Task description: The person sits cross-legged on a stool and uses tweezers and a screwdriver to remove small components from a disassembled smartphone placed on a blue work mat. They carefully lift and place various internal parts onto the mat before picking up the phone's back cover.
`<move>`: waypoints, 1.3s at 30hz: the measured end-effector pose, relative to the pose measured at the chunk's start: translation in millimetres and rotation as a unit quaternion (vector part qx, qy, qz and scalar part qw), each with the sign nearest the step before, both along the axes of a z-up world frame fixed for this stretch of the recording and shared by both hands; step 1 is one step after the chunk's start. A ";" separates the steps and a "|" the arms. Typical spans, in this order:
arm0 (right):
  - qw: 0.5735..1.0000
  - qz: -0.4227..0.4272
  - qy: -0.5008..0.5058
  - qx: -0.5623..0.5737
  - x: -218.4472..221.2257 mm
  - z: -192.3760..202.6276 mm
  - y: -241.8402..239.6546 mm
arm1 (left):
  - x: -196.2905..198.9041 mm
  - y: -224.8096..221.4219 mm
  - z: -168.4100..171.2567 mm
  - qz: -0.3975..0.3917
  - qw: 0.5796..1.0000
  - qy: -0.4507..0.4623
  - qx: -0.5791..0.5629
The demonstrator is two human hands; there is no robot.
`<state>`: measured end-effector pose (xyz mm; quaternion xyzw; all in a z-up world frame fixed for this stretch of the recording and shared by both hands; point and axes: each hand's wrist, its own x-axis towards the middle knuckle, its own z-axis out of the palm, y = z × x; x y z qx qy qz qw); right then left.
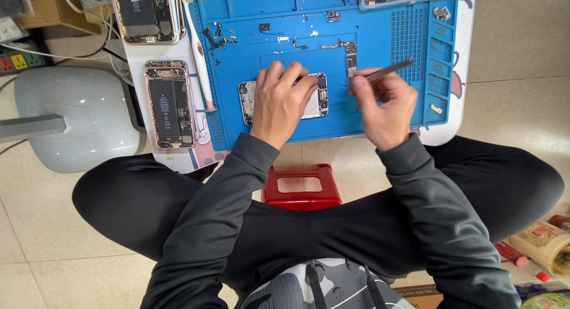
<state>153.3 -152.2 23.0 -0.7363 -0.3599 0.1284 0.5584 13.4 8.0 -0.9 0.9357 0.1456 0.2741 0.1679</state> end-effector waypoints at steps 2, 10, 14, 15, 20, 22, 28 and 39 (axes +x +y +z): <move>1.000 0.015 -0.007 -0.010 -8.0 0.6 2.6 | -0.5 1.0 1.8 -0.002 1.000 -0.001 -0.005; 0.994 0.044 -0.069 -0.072 -19.2 -3.9 7.0 | -1.8 5.6 -3.1 -0.018 0.999 -0.014 -0.024; 0.996 0.038 -0.037 -0.069 -18.3 -6.8 9.1 | -2.3 7.0 -3.8 -0.024 0.999 -0.018 -0.018; 0.997 0.035 -0.027 -0.068 -17.9 -7.5 9.7 | -2.2 6.7 -4.9 -0.023 0.999 -0.019 -0.015; 0.997 0.027 -0.026 -0.073 -15.3 -10.5 13.1 | -3.0 8.3 -5.0 -0.029 0.999 -0.020 -0.022; 0.997 0.030 -0.019 -0.073 -12.3 -12.2 13.7 | -3.2 8.8 -4.0 -0.032 0.999 -0.020 -0.016; 0.995 0.046 0.041 -0.077 -12.0 -2.0 17.0 | -3.3 6.8 -5.1 -0.023 1.000 -0.011 0.000; 0.982 0.016 0.110 -0.152 -11.7 2.9 21.5 | -6.6 8.2 -5.8 -0.043 0.999 0.007 0.008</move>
